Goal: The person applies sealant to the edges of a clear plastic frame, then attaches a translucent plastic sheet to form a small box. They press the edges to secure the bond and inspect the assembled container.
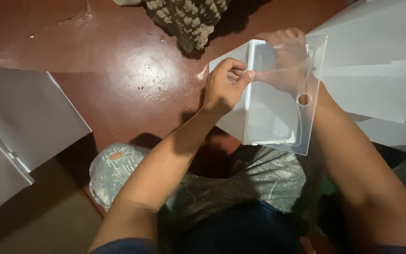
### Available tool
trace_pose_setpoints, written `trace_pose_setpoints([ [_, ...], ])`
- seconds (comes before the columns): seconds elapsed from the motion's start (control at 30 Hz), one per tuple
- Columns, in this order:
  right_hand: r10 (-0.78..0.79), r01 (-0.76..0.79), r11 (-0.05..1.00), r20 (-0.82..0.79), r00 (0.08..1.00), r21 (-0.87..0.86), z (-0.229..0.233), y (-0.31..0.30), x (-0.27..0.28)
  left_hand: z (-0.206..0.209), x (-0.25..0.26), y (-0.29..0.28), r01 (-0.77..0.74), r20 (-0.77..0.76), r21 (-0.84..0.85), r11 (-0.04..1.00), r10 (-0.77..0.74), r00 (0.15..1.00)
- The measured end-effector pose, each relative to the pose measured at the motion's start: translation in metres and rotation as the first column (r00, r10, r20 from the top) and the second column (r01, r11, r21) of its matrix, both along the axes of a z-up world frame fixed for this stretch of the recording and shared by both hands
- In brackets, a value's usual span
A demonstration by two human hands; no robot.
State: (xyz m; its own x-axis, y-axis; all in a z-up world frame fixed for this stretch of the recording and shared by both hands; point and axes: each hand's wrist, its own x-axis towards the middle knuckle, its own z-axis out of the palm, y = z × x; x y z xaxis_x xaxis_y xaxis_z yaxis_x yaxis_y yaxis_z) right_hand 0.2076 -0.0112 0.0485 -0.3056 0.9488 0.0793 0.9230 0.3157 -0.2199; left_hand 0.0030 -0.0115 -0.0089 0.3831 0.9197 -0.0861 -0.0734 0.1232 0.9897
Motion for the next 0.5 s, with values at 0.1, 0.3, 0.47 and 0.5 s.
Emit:
trace_pose_setpoints([
  [0.1, 0.013, -0.013, 1.0, -0.003, 1.0, -0.02, 0.002, 0.0, 0.0, 0.011, -0.004, 0.007, 0.036, -0.07, -0.026, 0.999, -0.038, 0.997],
  [0.3, 0.01, -0.009, 1.0, -0.121, 0.993, 0.004, -0.004, 0.002, 0.001, -0.008, 0.0, 0.013, 0.102, -0.125, 0.179, 0.978, -0.081, 0.989],
  [0.47, -0.06, 0.064, 0.998, -0.143, 0.988, 0.025, -0.009, 0.002, -0.004, -0.003, 0.0, 0.013, 0.163, -0.121, 0.212, 0.963, -0.14, 0.983],
  [0.5, -0.058, 0.062, 0.998, -0.143, 0.988, 0.027, -0.009, 0.003, -0.006, -0.003, 0.001, 0.015, 0.161, -0.121, 0.215, 0.963, -0.138, 0.983],
])
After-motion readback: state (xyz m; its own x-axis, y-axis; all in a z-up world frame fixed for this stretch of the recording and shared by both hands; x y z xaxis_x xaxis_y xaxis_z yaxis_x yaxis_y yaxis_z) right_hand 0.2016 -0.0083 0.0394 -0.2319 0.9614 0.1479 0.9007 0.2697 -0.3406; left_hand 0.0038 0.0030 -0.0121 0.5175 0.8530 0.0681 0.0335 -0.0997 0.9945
